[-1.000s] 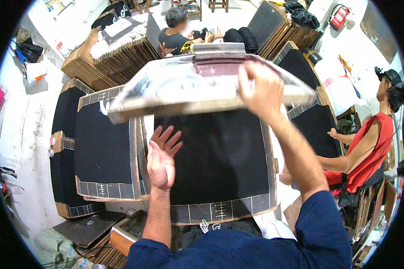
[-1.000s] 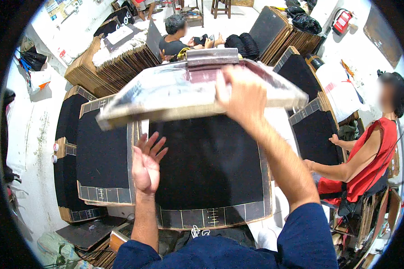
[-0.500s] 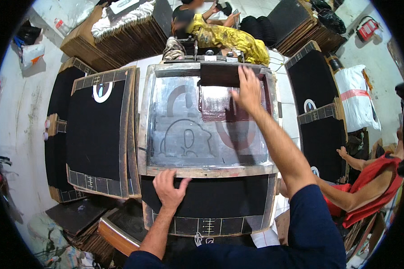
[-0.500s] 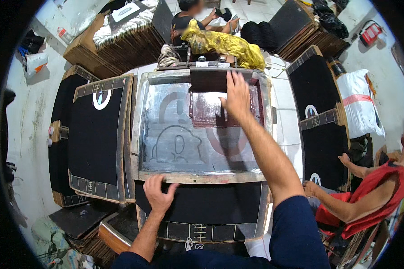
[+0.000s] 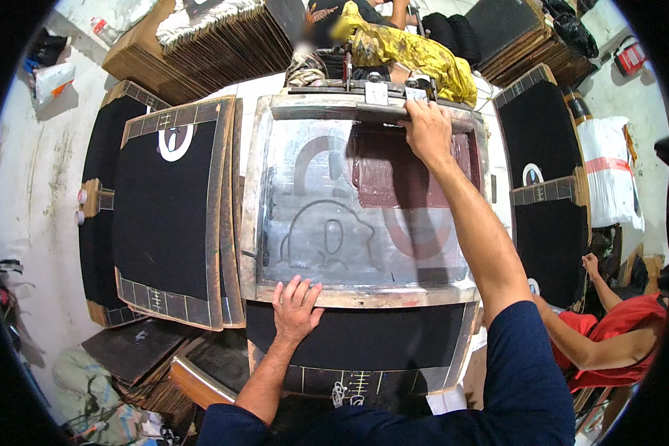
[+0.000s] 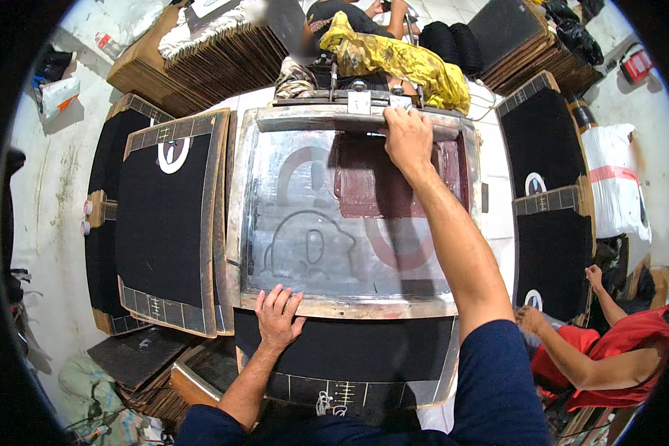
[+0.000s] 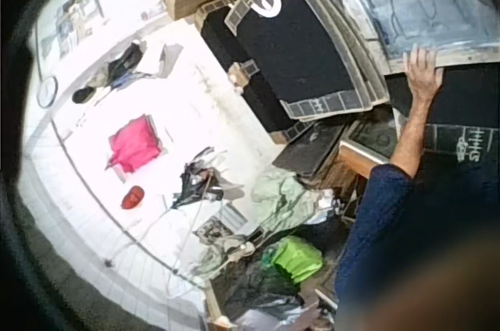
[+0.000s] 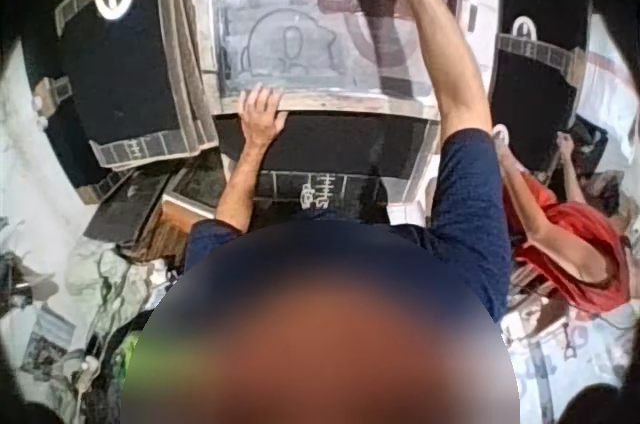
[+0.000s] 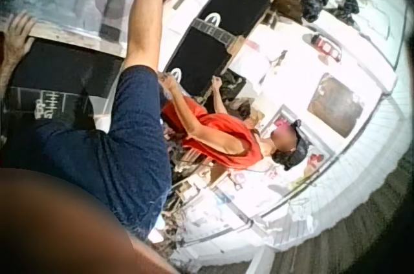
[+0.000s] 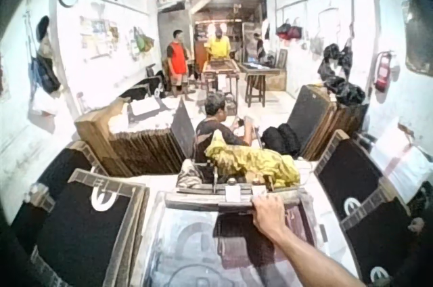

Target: The person performs screen printing on black t-shirts using a squeegee and a screen frame. They repeatedly apply ink, pull the squeegee across the screen, lift the frame to reveal the printed logo, and place the finished shirt aside.

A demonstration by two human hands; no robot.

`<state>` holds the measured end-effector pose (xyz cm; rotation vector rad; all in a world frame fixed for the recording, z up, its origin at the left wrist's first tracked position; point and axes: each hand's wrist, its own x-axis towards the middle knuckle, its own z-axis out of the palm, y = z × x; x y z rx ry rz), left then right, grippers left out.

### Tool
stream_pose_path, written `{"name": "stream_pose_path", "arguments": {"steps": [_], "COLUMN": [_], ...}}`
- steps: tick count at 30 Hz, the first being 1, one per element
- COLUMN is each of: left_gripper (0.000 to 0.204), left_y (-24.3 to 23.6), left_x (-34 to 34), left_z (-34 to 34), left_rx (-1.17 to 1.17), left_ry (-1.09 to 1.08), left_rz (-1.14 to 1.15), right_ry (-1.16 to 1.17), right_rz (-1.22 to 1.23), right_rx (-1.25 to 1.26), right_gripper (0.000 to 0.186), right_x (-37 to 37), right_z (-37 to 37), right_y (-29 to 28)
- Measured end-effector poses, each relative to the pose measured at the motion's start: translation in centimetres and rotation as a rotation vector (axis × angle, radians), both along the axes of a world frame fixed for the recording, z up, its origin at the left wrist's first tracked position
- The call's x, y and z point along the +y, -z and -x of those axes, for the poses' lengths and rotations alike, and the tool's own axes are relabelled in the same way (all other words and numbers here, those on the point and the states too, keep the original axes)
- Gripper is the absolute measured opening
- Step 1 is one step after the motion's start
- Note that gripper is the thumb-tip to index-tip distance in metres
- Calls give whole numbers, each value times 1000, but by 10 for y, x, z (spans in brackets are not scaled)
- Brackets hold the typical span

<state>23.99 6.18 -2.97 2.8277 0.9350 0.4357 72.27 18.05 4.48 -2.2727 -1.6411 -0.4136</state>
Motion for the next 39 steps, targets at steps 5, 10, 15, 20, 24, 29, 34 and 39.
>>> {"name": "stream_pose_path", "arguments": {"steps": [5,10,15,20,24,29,34,39], "left_gripper": [58,62,65,63,60,57,53,60], "left_y": [-4,-5,-5,-3,-2,-1,-4,-10], "left_x": [3,2,4,5,4,5,3,-1], "left_z": [-1,-2,-2,-3,-2,-1,2,6], "left_rx": [23,-2,23,-28,14,29,64,38], "left_ry": [21,17,9,44,37,35,4,13], "left_rz": [5,-1,-6,-12,-23,-36,2,33], "right_ry": [-179,-361,-239,-192,-201,9,253,207], "right_rz": [30,142,136,38,-83,-5,-60,159], "right_rx": [-40,-76,-67,-47,-102,-115,-17,95], "right_gripper": [23,27,38,20,15,30,39,38], "right_x": [1,-61,-101,-89,-65,-39,-61,-99], "right_z": [16,25,36,42,21,-24,13,84], "right_y": [10,-3,-2,12,8,10,19,1]}}
